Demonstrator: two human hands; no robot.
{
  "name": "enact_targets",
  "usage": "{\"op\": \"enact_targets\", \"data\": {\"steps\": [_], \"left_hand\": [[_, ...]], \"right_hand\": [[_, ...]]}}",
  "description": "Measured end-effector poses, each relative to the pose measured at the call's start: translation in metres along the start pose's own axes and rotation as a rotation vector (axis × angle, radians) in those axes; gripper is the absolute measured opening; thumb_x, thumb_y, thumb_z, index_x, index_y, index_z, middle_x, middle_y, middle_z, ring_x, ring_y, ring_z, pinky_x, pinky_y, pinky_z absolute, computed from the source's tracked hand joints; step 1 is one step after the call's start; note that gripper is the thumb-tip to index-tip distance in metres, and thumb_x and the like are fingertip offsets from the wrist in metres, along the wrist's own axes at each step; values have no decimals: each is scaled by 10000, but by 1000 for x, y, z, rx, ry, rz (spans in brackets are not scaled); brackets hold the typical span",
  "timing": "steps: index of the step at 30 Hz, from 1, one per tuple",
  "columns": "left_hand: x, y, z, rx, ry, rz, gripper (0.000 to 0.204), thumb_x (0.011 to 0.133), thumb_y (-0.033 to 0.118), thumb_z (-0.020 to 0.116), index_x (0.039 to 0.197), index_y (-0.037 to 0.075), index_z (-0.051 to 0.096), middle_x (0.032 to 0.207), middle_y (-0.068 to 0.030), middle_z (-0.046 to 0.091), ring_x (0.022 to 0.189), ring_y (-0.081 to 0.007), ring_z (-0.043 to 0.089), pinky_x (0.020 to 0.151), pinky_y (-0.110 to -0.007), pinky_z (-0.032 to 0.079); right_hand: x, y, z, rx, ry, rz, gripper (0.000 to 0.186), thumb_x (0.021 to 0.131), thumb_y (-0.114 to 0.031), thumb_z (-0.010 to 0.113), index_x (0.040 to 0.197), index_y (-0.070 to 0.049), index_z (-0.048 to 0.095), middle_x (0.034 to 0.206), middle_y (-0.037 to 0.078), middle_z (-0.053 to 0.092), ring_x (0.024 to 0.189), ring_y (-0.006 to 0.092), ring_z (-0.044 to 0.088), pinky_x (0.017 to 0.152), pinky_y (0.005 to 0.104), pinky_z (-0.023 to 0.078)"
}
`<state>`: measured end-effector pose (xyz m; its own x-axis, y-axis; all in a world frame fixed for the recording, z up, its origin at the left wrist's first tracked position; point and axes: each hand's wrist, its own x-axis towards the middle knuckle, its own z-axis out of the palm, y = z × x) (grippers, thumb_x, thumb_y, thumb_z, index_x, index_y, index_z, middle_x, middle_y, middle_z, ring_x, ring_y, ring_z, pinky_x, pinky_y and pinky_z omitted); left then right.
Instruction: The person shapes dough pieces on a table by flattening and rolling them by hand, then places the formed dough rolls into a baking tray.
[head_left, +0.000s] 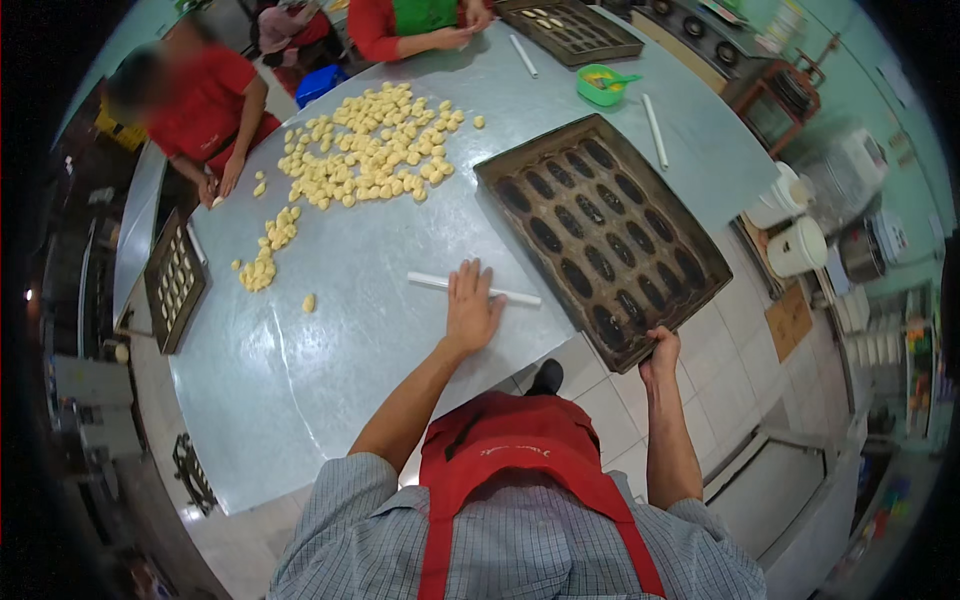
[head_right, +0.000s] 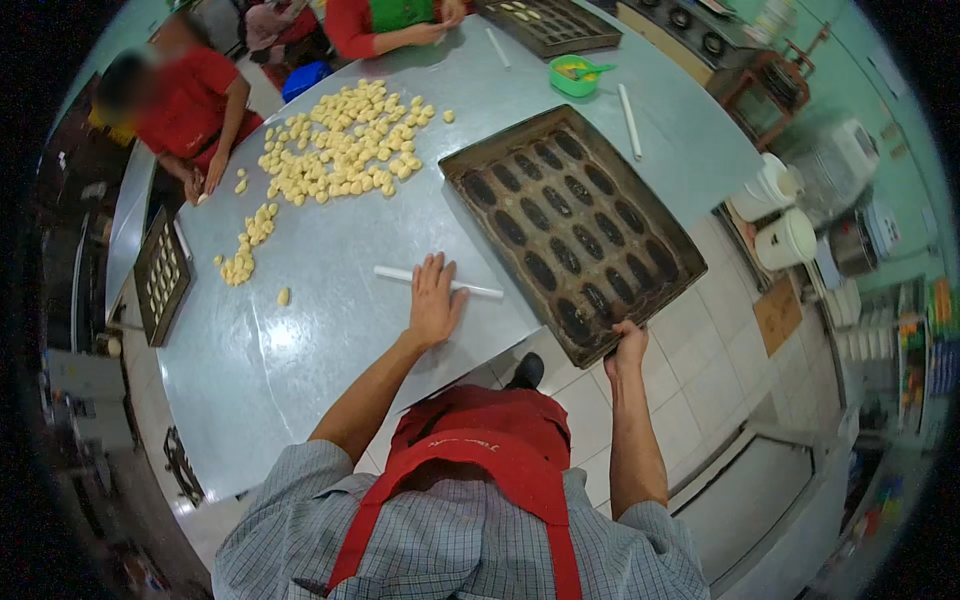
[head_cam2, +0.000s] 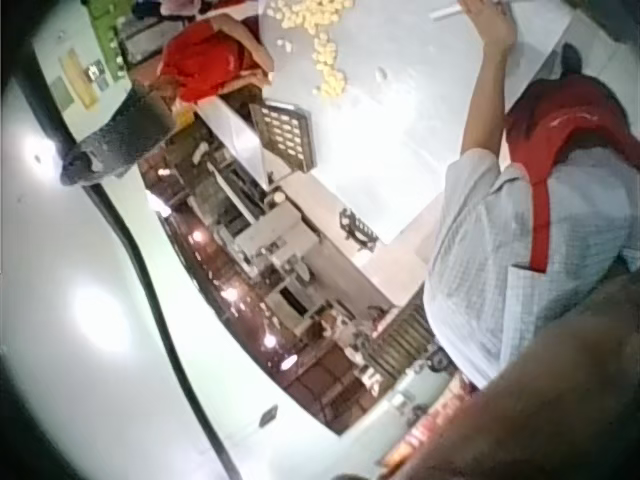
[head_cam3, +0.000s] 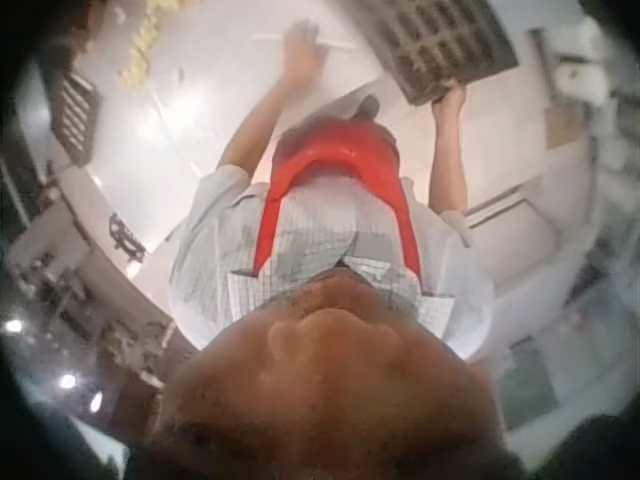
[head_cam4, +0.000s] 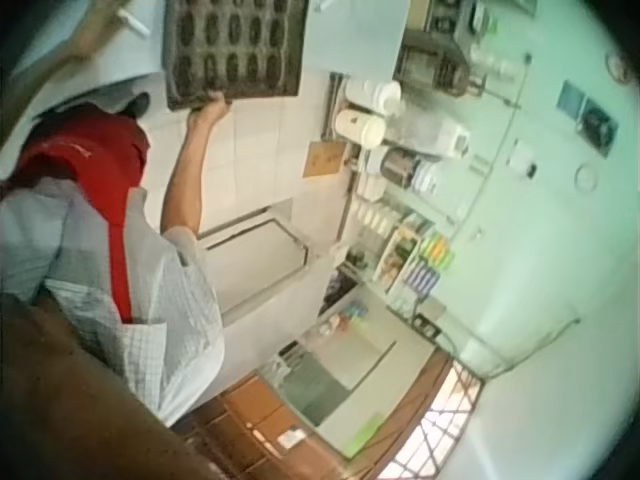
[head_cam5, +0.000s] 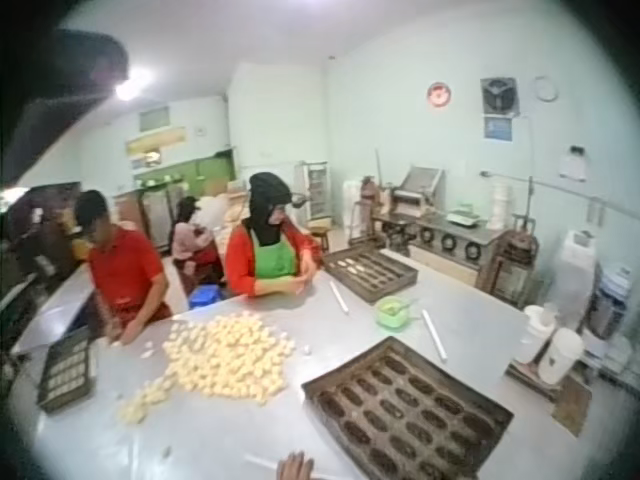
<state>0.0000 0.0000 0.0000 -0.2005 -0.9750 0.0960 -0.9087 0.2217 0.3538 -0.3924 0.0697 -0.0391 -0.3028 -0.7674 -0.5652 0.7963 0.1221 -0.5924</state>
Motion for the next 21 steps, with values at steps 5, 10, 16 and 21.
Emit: {"op": "enact_targets", "data": {"steps": [5, 10, 16, 21], "left_hand": [[-108, 105, 82, -288, -99, 55, 579, 1051, 277, 695, 1556, 22, 571, 1707, -270, 434, 1638, -463, 320, 1352, -605, 201], [-165, 69, 58, -224, 72, -170, 527, 981, 234, 751, 1452, 24, 641, 1540, -238, 611, 1475, -464, 517, 1254, -572, 371], [-21, -65, 86, -75, 183, -715, 540, 946, 374, 820, 1376, 61, 730, 1383, -193, 701, 1295, -400, 632, 1121, -536, 481], [60, -65, 84, -204, 189, -559, 472, 924, 456, 860, 1131, 36, 802, 1101, -182, 804, 1026, -376, 762, 979, -515, 568]], "right_hand": [[-15, -79, -163, -508, 334, -127, 515, 818, 41, 589, 1331, 80, 568, 1213, 173, 631, 884, 333, 685, 825, 475, 645], [-124, -79, -176, -1814, 776, -911, 420, 890, -59, 687, 1285, 75, 641, 1297, 245, 666, 1178, 415, 630, 1084, 561, 476], [-115, 27, -39, -1575, -692, -825, 635, 855, -72, 761, 1459, 26, 595, 1368, 251, 629, 1272, 460, 573, 1129, 559, 443], [-74, 111, 21, -1681, -811, -824, 575, 889, -60, 762, 1457, -63, 667, 1246, 179, 656, 1178, 399, 607, 986, 532, 491]]}}
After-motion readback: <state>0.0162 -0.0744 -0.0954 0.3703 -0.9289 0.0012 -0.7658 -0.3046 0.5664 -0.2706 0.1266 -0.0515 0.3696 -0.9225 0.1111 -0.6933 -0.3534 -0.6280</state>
